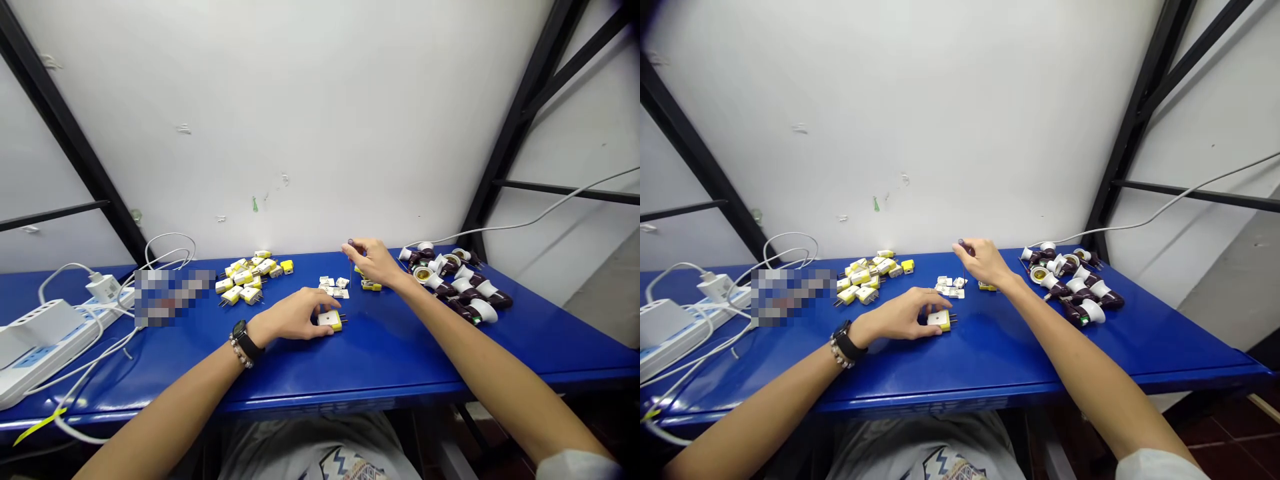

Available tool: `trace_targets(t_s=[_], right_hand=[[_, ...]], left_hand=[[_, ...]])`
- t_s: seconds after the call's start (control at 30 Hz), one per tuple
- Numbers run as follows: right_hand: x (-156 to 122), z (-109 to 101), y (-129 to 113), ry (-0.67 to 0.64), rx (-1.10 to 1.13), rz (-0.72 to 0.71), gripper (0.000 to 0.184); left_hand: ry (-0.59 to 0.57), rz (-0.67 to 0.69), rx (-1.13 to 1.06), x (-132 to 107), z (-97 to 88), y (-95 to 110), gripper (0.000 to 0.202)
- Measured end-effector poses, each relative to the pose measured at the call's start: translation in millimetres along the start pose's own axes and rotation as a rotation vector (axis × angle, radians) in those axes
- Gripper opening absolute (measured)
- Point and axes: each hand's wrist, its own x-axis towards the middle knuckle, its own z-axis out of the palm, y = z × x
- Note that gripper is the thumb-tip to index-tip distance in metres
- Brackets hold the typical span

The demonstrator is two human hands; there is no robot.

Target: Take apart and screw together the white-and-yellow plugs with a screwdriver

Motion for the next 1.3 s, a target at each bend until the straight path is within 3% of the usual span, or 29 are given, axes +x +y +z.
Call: trace_targets(t_s=[0.1, 0.27, 0.37, 0.5, 0.83, 0.93, 1.03, 1.1, 1.23, 1.3], right_hand=[[-3, 7, -7, -0.023, 0.072, -0.002, 0.043], [-9, 18, -17, -0.038, 0.374, 0.087, 0.035], [-14, 27, -25, -0.044, 0.469, 0.056, 0.029], [-22, 38, -32, -0.061, 0.445, -0.021, 0.023], [-23, 46, -32, -0.083, 0.442, -0.046, 0.017], [-23, 47, -33, -0.119, 0.467, -0.061, 0.015], [-23, 49, -33, -0.161, 0.527, -0.03, 0.017], [-23, 51, -32, -0.129, 0.545, -0.01, 0.022], [-22, 54, -31, 0.11, 0.554, -0.015, 0.027], [-21, 52, -31, 0.14, 0.524, -0.042, 0.028]], left_hand=[[0.019, -0.032, -0.009, -2, -3.2, -5, 0.043], [0.077, -0.118, -0.031, -1, -1.8, -18, 0.047], [0.099, -0.118, -0.032, 1, 0.1, -23, 0.044], [0.101, -0.115, -0.013, 1, 0.2, -22, 0.037], [0.15, -0.05, 0.028, 1, -1.0, -21, 0.027], [0.23, 0.011, -0.08, 3, -0.7, -20, 0.015], [0.253, 0.021, -0.241, 7, 3.3, -22, 0.023], [0.25, 0.008, -0.294, 9, 6.8, -25, 0.026], [0.252, -0.023, -0.26, 10, 9.2, -29, 0.026], [0.246, -0.026, -0.258, 10, 7.9, -29, 0.026]])
